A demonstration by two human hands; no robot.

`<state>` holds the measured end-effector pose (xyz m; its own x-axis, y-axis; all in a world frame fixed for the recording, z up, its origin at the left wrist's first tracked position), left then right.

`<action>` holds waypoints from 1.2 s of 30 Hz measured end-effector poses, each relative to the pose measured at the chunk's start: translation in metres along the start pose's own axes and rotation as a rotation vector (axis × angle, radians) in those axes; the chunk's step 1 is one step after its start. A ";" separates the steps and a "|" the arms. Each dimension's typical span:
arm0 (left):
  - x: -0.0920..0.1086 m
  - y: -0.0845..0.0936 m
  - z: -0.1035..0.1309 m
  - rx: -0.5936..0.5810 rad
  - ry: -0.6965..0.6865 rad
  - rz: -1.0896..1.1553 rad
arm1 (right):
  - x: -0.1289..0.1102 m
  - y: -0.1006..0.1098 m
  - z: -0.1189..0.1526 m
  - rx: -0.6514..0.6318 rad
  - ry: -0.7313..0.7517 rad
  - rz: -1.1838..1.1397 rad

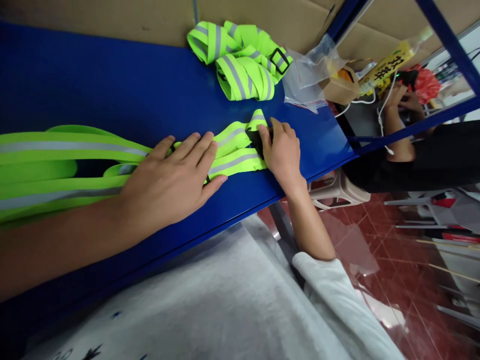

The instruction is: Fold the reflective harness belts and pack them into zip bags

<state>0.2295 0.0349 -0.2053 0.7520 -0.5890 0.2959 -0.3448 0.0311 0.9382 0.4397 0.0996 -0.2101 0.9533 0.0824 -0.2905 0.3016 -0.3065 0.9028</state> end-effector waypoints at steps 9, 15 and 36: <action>0.001 0.003 0.001 -0.077 0.036 -0.001 | -0.007 0.014 -0.002 -0.031 -0.022 -0.016; 0.003 0.005 -0.001 -0.079 0.014 -0.011 | -0.045 0.030 -0.014 0.011 -0.059 0.244; 0.001 0.006 0.000 -0.095 0.061 0.043 | -0.040 -0.016 -0.003 -0.202 0.142 0.025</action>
<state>0.2279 0.0342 -0.1996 0.7716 -0.5350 0.3441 -0.3249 0.1337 0.9363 0.3966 0.1041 -0.2123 0.9486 0.2143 -0.2329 0.2615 -0.1159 0.9582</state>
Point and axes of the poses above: each hand's wrist, its own z-axis away from the middle knuckle, its own y-axis out of the back of the hand, x = y × z, the point moved 7 cm from there along -z, towards the middle knuckle, and after that the axes turned 1 degree about z, right-handed, at the moved point
